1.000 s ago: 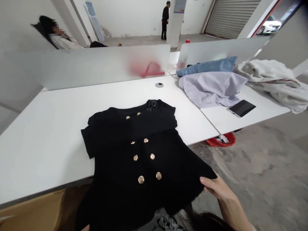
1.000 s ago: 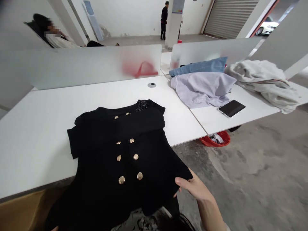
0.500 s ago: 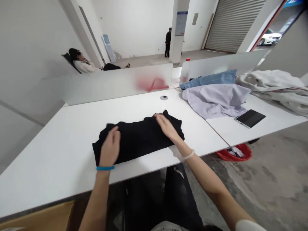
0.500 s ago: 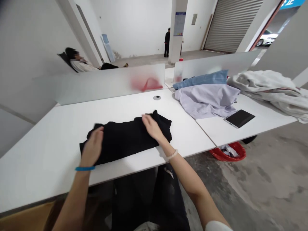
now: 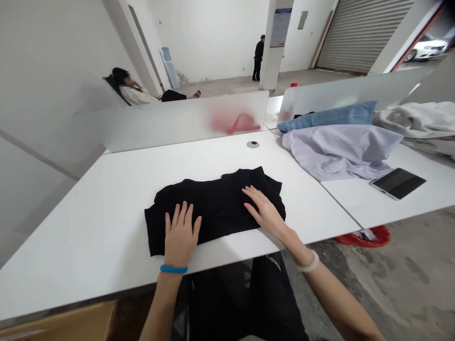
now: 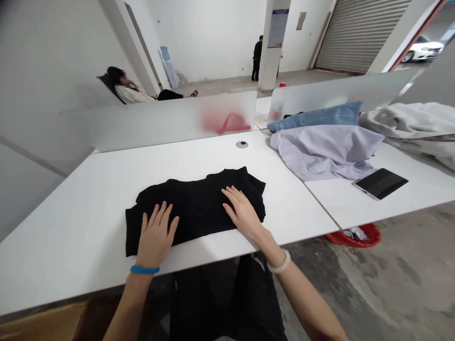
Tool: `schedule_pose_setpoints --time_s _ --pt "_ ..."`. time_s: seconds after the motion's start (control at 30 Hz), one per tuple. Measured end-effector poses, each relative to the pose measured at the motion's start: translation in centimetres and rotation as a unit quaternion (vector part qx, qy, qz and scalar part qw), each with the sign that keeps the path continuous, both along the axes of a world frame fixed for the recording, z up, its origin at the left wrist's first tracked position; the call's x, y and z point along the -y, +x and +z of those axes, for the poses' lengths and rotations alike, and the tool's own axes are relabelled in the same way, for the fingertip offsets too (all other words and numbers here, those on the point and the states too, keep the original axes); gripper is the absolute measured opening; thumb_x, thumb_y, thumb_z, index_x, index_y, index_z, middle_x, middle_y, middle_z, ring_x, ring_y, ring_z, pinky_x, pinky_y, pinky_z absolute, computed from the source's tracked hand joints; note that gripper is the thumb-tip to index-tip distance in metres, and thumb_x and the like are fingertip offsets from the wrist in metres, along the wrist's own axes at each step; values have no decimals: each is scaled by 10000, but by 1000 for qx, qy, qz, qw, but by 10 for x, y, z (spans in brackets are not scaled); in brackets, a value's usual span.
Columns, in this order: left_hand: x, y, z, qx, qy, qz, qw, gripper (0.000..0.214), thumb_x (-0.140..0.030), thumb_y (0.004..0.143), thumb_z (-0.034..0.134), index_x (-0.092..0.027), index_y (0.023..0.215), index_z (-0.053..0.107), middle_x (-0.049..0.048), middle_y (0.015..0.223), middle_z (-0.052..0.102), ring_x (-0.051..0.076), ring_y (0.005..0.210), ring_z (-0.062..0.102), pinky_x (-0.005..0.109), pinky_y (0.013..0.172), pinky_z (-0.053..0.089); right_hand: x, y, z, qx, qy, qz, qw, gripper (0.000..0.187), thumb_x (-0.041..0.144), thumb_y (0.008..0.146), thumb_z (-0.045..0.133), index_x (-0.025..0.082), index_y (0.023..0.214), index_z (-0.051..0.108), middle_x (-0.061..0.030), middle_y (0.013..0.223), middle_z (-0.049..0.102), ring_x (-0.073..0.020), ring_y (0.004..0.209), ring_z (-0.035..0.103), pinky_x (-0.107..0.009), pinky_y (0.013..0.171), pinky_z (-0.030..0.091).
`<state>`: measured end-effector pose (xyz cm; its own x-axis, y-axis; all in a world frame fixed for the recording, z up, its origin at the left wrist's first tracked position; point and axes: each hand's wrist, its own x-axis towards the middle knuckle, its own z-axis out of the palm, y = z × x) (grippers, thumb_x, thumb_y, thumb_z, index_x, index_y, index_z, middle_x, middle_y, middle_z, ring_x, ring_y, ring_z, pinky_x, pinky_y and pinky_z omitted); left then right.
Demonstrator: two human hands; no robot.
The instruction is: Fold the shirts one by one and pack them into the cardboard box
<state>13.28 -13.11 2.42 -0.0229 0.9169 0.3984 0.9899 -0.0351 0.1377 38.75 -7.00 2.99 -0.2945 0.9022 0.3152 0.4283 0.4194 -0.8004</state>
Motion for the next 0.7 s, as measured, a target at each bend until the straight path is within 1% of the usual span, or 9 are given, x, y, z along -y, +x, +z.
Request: schedule_pose_setpoints --time_s 0.07,0.17,0.23,0.3,0.33,0.4,0.5,0.6,0.7 --pt "5 24 8 -12 44 -69 997 516 -416 939 329 -82 1285 516 172 1371 488 301 1335 361 532 1120 216 34 -1 6 -186 -91 -20 978 324 414 905 495 255 1179 565 -67 1171 641 -220 1114 582 -413 977 431" --pt "6 60 12 -46 10 -197 979 549 -464 904 417 -116 1323 483 154 1395 465 314 1322 377 548 1108 241 81 -3 3 -393 -260 -53 881 231 398 877 560 229 1028 602 -34 892 703 -172 815 668 -335 800 513" --pt "4 76 9 -70 -24 -238 968 646 -531 864 462 -123 1365 437 152 1436 408 359 1333 342 587 1086 257 101 -4 -5 -472 -363 -58 801 266 378 842 615 217 1053 613 -54 1003 697 -185 914 664 -339 848 507" --pt "-1 84 4 -84 -35 -247 965 680 -558 836 493 -139 1370 438 141 1452 383 398 1340 306 613 1070 267 109 -5 -13 -534 -430 -50 727 339 366 806 656 211 1105 617 -74 1193 634 -216 1104 600 -374 959 467" --pt "-3 85 1 -88 -34 -249 964 650 -540 842 497 -149 1360 456 132 1451 388 407 1340 298 617 1065 272 109 -5 -17 -557 -448 -45 698 362 362 786 675 207 1108 622 -76 1249 602 -227 1169 558 -387 1008 437" --pt "-9 82 -3 -92 -26 -251 963 529 -452 882 478 -176 1333 495 108 1435 417 399 1333 317 607 1059 295 103 -6 -20 -588 -459 -45 664 355 358 749 706 199 1060 645 -71 1265 591 -233 1217 518 -386 1063 397" --pt "-16 75 -6 -89 -5 -240 967 399 -289 930 412 -211 1302 533 72 1390 481 358 1303 388 558 1039 361 85 -12 -17 -602 -445 -59 660 287 312 713 738 212 972 661 -48 1182 638 -222 1213 522 -361 1088 382" --pt "-16 71 -5 -70 0 -222 973 383 -242 940 381 -218 1285 548 47 1348 528 314 1276 440 514 1028 401 64 -28 -11 -599 -391 -103 691 300 280 710 737 244 994 647 -9 1134 654 -195 1196 534 -343 1091 379" --pt "-8 72 0 -45 -16 -217 975 397 -257 952 352 -207 1311 513 35 1355 523 266 1280 444 460 1034 415 50 -46 -7 -592 -314 -160 725 418 315 720 714 250 1119 607 -7 1178 636 -199 1173 547 -369 1071 399"
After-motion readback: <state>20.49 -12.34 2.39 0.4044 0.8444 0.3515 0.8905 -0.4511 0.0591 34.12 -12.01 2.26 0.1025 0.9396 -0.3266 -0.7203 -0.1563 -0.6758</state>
